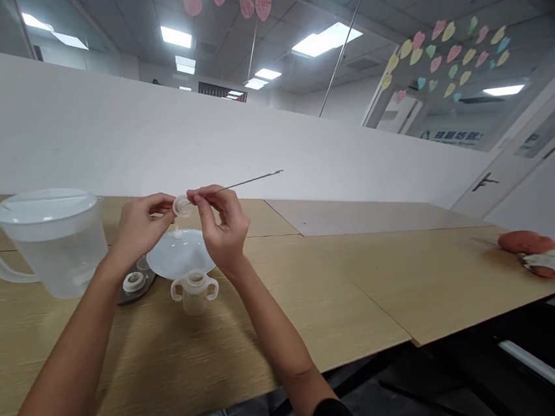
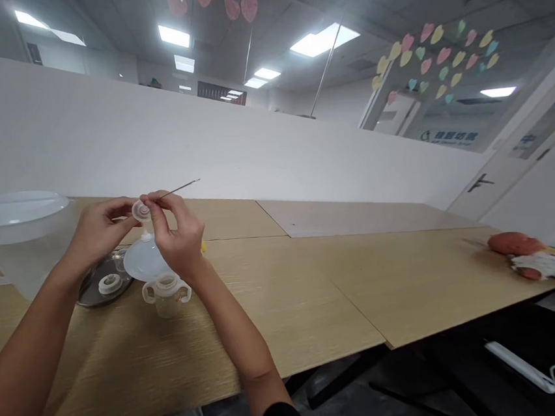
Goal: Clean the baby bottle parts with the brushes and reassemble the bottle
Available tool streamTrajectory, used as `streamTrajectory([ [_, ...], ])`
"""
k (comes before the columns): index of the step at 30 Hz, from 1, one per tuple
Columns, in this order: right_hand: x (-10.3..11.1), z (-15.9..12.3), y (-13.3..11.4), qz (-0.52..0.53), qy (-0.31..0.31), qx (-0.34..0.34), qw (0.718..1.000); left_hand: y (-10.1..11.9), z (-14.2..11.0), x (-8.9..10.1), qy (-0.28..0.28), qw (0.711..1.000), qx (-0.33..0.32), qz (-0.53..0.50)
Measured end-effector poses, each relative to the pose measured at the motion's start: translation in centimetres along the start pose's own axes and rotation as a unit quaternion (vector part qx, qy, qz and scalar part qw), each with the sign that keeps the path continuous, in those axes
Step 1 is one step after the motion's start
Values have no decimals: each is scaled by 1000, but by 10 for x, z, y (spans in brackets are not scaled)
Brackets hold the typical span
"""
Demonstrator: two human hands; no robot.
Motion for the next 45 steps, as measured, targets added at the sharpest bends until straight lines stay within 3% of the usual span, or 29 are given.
streamTrajectory([
  [12,2,1,1,2,5,-3,1000,-1,0,0,-4,1000,-5,-2],
  [19,3,2,3,-40,23,55,997,0,-1,0,-3,1000,5,5],
  [24,5,2,3,-20,17,25,999,0,-1,0,4,1000,-2,-10],
  [38,2,-2,3,-30,27,46,998,-5,1,3,-21,1000,-5,-14],
  [45,5,0,-7,-60,26,7,998,6,-5,6,-23,999,-30,19],
])
Point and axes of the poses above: each hand's wrist, its own z-axis towards the middle knuckle, its own x-axis out of the back of the hand, y = z × x, the point moved 1 cm from there along z, towards the middle knuckle, and after that the axes turned 1 degree about -x, right-handed, at the moved point
